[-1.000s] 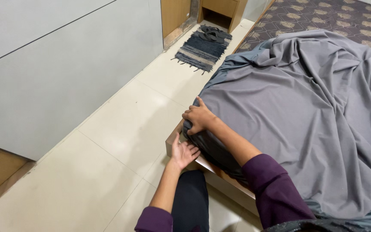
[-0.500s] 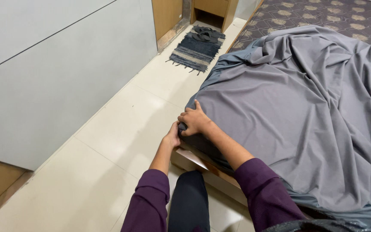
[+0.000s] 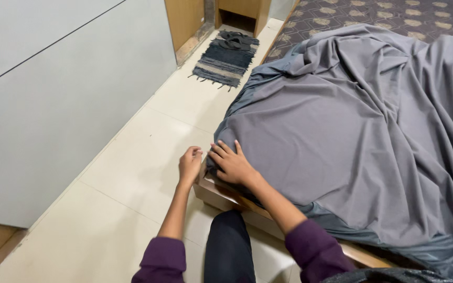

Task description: The person spreads a fitted sheet over a mattress, tucking the elastic edges under the corners and smoothing the fabric by hand.

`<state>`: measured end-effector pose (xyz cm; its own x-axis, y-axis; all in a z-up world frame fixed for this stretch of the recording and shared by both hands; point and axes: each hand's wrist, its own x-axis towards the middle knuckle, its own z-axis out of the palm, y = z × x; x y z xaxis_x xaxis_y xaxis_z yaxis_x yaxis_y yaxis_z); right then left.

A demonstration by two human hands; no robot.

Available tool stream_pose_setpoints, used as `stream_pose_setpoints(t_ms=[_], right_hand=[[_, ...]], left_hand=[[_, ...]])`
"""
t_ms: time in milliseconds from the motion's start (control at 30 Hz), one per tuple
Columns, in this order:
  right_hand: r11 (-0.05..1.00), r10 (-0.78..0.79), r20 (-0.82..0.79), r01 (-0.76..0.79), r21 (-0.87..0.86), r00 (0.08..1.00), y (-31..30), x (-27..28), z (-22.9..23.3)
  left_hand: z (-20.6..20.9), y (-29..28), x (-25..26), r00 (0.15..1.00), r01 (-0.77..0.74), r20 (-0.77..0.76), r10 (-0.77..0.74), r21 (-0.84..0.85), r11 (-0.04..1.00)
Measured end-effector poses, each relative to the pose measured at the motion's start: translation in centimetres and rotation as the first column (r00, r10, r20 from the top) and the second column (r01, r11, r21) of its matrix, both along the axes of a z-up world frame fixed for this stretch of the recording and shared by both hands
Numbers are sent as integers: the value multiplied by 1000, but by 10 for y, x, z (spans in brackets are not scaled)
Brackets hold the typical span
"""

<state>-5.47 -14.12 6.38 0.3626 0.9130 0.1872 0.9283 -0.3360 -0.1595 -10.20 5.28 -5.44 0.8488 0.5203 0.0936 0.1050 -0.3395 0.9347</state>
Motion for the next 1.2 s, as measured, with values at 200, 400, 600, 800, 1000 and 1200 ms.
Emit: stream_pose_setpoints(t_ms=[200,400,600,800,1000,1200], right_hand=[[839,-215,-461,405,364,861,-120,-131,-15],[769,-546,-182,575,278,818,-222,-173,-69],[866,-495,30,490,99,868,-264,-161,-80],[875,-467,247,483,-5,849,-263,-144,-95],[682,-682,139,693,-233,718,-266,-154,-92],[799,-591,361,585,140,721,-282,-163,-81]], left_hand=[[65,-91,-78,917,-110,393,-59,395,912],[39,-149,-101,705,187,317,-635,780,597],[28,-167,-75,679,-90,262,-685,957,277],[37,-170,-36,712,-112,168,-681,986,127],[31,-165,-25,708,-185,176,-684,981,61],[23,-164,-26,718,-124,165,-676,986,109]])
